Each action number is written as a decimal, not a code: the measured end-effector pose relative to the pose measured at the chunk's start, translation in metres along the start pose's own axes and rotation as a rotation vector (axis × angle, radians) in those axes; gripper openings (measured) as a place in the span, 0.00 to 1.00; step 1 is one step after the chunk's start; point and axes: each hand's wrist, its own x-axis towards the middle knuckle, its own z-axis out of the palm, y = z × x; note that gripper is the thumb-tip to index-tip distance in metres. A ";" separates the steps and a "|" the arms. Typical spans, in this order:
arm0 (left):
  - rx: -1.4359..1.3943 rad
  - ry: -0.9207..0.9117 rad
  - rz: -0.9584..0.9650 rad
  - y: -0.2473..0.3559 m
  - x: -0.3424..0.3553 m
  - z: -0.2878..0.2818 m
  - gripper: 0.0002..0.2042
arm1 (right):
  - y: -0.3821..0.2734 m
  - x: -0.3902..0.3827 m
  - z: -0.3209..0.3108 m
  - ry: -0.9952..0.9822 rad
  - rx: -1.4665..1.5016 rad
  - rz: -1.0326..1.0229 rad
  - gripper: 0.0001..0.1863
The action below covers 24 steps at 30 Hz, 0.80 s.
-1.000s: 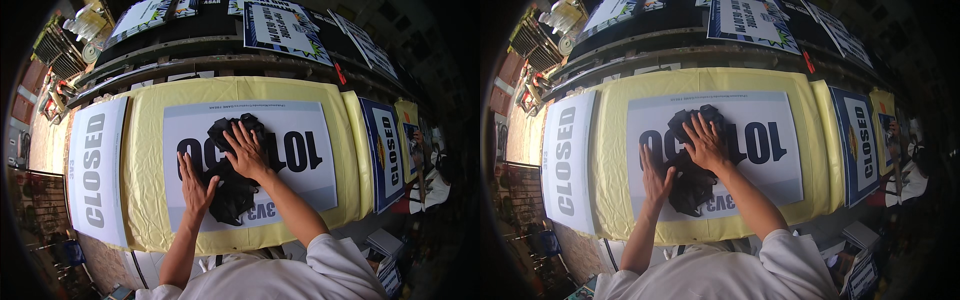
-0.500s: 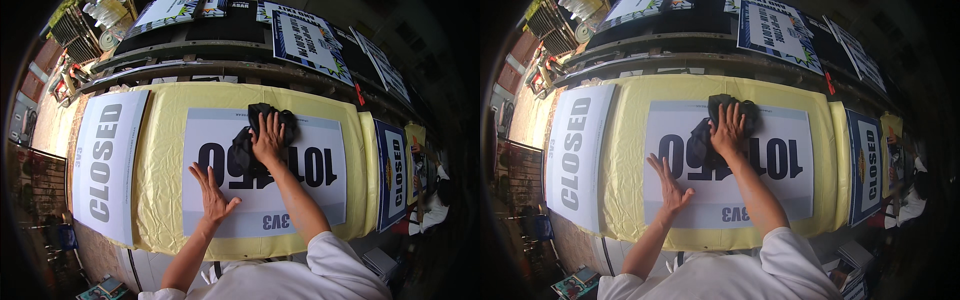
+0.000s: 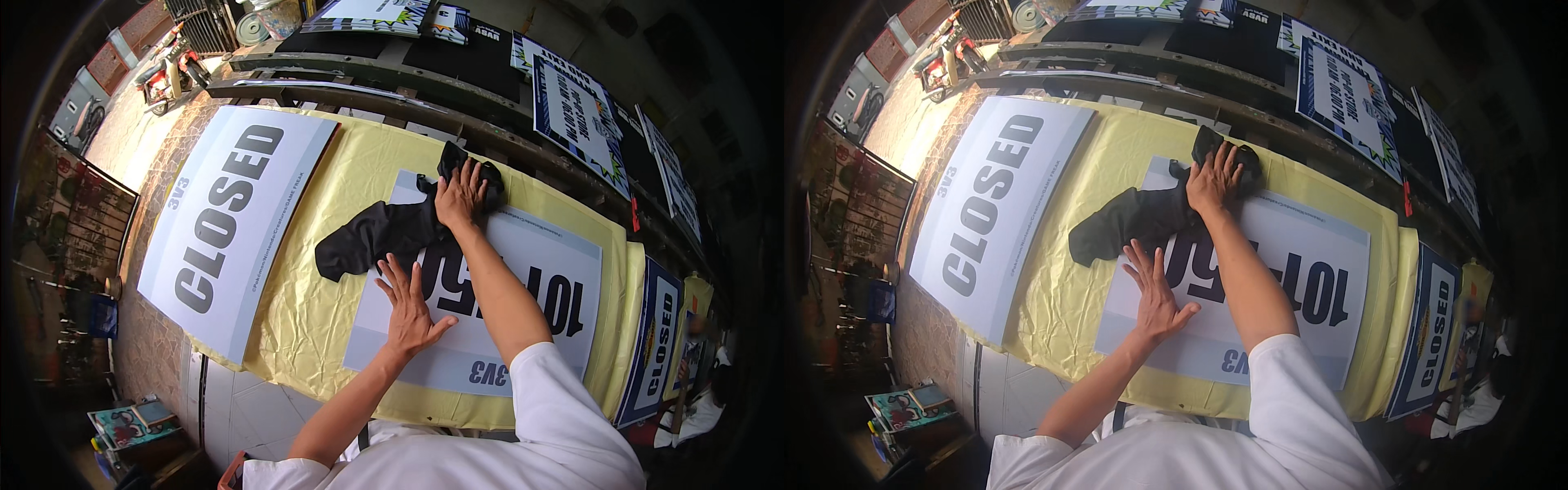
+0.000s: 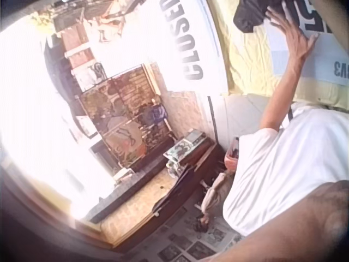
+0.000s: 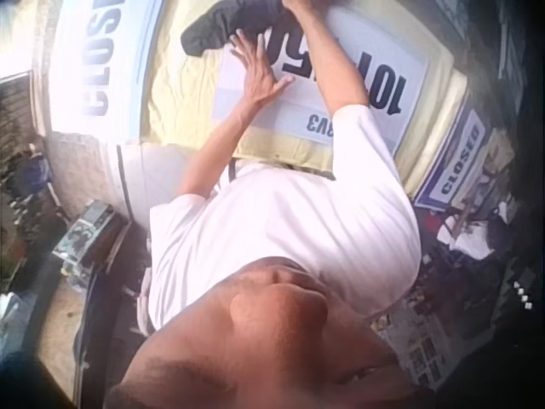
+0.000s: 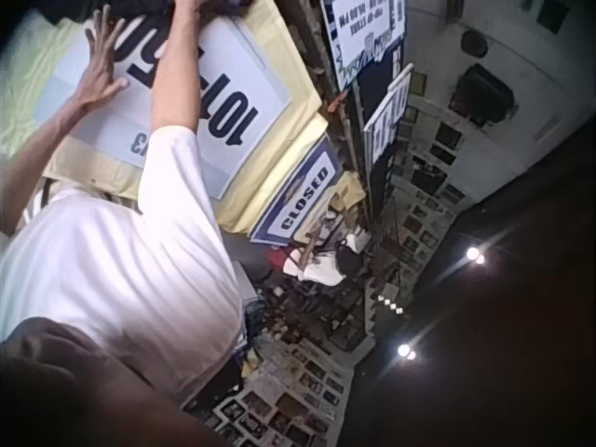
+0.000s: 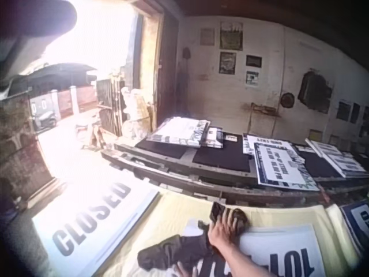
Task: The person wipes a large printed sign with a cloth, then uses a utility knife and a straightedge to trim the edges of the sign. They cut along the sides and corners, remove the excess material, and repeat the process on another sign.
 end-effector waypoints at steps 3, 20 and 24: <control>0.011 0.124 -0.003 -0.005 -0.001 -0.002 0.60 | -0.059 -0.059 -0.002 -0.049 0.100 -0.374 0.32; 0.061 0.028 -0.041 0.000 0.004 -0.011 0.59 | 0.176 -0.082 -0.086 0.008 -0.258 0.126 0.33; 0.014 0.021 -0.011 0.001 0.004 -0.005 0.59 | 0.262 -0.115 -0.128 -0.112 -0.510 0.441 0.36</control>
